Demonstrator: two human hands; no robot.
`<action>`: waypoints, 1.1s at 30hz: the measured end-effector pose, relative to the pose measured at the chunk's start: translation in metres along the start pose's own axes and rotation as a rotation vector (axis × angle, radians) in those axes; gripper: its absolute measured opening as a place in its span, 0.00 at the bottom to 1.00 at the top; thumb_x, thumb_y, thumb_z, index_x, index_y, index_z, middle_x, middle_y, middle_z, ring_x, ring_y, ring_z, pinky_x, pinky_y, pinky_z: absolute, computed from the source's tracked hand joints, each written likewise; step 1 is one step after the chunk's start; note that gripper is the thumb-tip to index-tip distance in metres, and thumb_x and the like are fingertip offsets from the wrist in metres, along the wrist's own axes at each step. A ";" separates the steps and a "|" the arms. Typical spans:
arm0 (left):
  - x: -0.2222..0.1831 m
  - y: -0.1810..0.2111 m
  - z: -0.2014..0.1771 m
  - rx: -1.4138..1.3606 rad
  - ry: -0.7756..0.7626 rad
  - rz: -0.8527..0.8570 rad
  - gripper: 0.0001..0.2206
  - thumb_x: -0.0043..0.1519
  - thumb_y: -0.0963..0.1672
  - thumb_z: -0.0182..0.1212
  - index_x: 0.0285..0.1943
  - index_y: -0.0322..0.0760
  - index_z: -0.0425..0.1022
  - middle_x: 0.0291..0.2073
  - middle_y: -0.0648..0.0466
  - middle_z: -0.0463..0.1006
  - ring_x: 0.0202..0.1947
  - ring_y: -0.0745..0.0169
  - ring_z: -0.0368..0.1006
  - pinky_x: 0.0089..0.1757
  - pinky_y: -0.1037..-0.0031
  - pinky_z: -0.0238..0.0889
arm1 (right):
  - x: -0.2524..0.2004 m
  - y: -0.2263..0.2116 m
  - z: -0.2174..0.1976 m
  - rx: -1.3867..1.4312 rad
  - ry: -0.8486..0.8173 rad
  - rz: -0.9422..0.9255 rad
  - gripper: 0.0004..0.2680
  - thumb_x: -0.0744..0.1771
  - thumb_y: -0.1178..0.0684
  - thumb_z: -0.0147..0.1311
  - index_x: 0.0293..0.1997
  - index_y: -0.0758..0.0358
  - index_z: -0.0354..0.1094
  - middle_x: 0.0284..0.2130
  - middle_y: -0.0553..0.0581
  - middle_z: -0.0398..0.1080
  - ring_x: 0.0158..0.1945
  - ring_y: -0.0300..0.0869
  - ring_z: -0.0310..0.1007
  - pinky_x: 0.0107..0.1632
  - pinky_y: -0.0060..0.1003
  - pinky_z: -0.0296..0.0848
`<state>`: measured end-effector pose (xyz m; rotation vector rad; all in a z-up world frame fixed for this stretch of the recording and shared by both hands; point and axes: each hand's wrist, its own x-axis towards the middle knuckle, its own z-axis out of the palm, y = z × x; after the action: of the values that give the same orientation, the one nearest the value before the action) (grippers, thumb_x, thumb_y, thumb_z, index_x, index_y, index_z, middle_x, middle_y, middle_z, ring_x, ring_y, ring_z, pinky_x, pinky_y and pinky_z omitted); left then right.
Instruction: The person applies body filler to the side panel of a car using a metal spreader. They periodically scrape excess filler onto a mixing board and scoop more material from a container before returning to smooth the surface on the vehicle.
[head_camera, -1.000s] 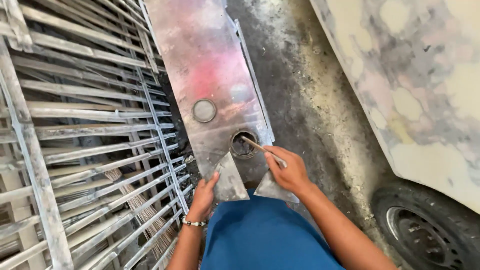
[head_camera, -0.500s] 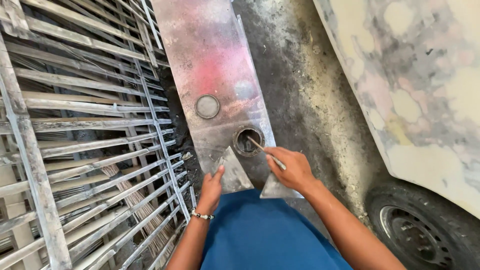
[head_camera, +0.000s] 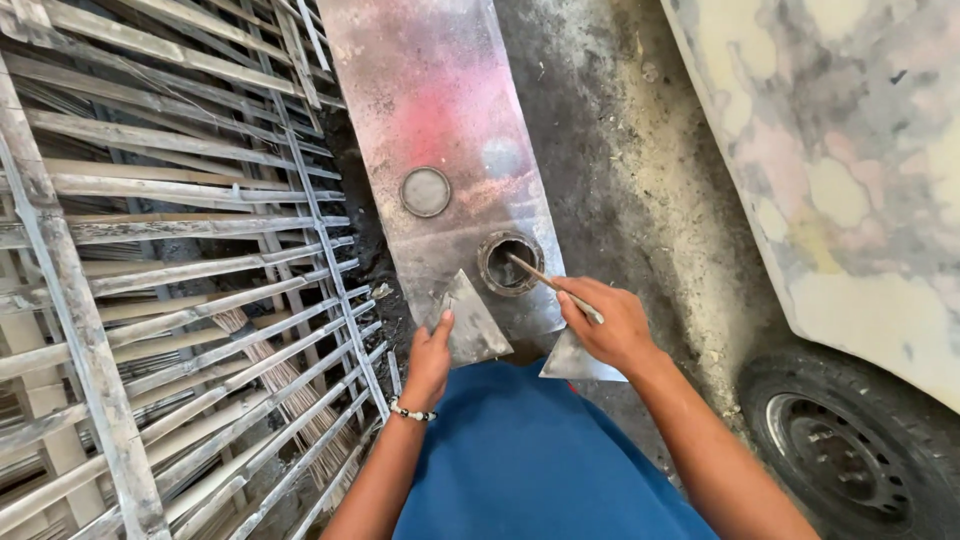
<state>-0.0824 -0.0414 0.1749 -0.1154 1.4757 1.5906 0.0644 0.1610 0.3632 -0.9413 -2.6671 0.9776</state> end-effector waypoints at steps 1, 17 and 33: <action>0.002 -0.002 -0.001 0.017 0.012 -0.004 0.19 0.68 0.49 0.58 0.53 0.25 0.77 0.45 0.50 0.81 0.44 0.66 0.73 0.46 0.74 0.67 | 0.000 0.000 0.000 -0.036 0.010 0.036 0.09 0.68 0.51 0.55 0.50 0.56 0.77 0.41 0.56 0.79 0.38 0.53 0.79 0.38 0.43 0.75; 0.028 -0.001 -0.007 0.036 0.103 0.050 0.24 0.69 0.54 0.54 0.49 0.26 0.77 0.40 0.53 0.78 0.40 0.68 0.69 0.42 0.76 0.64 | -0.045 0.078 -0.003 0.577 0.214 0.499 0.12 0.71 0.52 0.46 0.54 0.66 0.76 0.36 0.55 0.81 0.33 0.34 0.66 0.40 0.28 0.65; 0.070 -0.003 0.040 -0.099 0.049 0.095 0.24 0.70 0.55 0.51 0.46 0.28 0.78 0.36 0.55 0.77 0.37 0.68 0.69 0.40 0.73 0.65 | -0.084 0.028 -0.076 0.584 0.246 0.359 0.14 0.71 0.53 0.43 0.56 0.72 0.73 0.34 0.59 0.80 0.19 0.31 0.55 0.26 0.27 0.60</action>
<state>-0.0995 0.0294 0.1406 -0.1435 1.4589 1.7492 0.1703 0.1671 0.4105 -1.2993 -1.8732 1.4847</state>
